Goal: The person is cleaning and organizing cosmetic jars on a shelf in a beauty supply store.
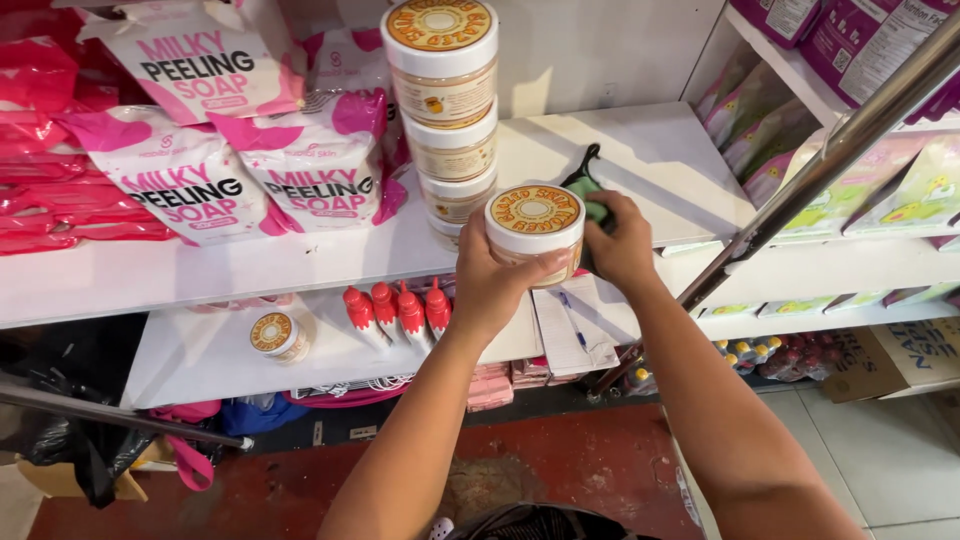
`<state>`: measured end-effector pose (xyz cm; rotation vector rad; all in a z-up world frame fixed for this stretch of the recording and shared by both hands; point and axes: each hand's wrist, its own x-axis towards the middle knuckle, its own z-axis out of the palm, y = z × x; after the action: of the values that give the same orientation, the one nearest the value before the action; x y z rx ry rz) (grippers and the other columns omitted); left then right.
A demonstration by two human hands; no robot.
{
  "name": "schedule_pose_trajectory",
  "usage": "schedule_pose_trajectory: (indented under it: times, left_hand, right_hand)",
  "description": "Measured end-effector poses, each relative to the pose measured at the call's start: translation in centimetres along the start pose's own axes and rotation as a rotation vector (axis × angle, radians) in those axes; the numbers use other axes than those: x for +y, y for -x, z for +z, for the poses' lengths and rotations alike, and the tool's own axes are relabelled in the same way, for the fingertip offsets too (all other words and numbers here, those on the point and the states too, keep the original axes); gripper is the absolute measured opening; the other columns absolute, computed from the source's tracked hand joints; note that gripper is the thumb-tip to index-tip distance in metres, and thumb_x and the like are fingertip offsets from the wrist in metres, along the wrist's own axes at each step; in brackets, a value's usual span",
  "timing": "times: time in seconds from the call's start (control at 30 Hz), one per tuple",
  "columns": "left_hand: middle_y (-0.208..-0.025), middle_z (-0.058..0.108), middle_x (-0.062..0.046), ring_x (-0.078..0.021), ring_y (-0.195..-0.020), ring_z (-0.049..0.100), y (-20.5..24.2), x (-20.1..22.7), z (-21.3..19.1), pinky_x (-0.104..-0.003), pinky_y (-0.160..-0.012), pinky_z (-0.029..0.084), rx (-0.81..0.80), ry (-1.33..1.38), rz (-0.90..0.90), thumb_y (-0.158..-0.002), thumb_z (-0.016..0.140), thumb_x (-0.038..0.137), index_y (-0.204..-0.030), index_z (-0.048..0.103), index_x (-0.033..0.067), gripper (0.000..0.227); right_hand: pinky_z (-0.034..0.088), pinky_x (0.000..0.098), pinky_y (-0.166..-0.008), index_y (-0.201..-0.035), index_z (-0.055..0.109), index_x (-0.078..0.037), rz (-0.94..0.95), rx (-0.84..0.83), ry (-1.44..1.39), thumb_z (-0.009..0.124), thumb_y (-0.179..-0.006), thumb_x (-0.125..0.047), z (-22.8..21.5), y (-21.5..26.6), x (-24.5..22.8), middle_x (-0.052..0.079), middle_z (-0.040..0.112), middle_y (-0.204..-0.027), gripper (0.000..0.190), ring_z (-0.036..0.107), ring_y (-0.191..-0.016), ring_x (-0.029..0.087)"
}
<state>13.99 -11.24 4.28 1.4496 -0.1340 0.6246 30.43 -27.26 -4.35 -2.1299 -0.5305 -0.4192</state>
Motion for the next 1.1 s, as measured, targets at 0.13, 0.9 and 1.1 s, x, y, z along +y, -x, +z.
schedule_pose_trajectory:
  times: [0.13,0.9,1.1]
  left_hand:
    - [-0.123,0.069,-0.013,-0.0200,-0.113,0.069,0.1,-0.2,-0.9,-0.035,-0.100,0.056,-0.059,0.109,-0.005,-0.075,0.089,0.014,-0.130,0.056,-0.0016,0.066]
    - [-0.152,0.050,-0.004,-0.0161,-0.140,0.050,0.7,-4.5,-3.9,-0.036,-0.120,0.045,-0.400,0.180,0.150,-0.092,0.076,0.011,-0.151,0.039,0.0059,0.070]
    - [-0.139,0.053,-0.010,-0.0208,-0.131,0.055,1.6,0.7,-4.0,-0.039,-0.113,0.047,-0.403,0.126,0.120,-0.063,0.094,0.003,-0.145,0.039,0.0040,0.098]
  right_hand:
    - [0.053,0.0302,-0.087,-0.125,0.063,-0.008,0.148,0.063,-0.455,0.068,-0.093,-0.014,-2.9,3.7,-5.7,0.008,0.069,-0.106,0.033,0.064,-0.096,0.018]
    - [0.046,0.0434,-0.107,-0.125,0.071,-0.009,-0.517,0.132,0.131,0.075,-0.080,-0.013,-7.5,10.4,-24.4,0.022,0.061,-0.130,0.046,0.058,-0.120,0.041]
    - [0.056,0.0422,-0.096,-0.126,0.072,-0.007,-0.107,-0.145,-0.200,0.072,-0.088,-0.019,-8.5,3.1,-18.6,0.019,0.070,-0.117,0.040,0.071,-0.105,0.033]
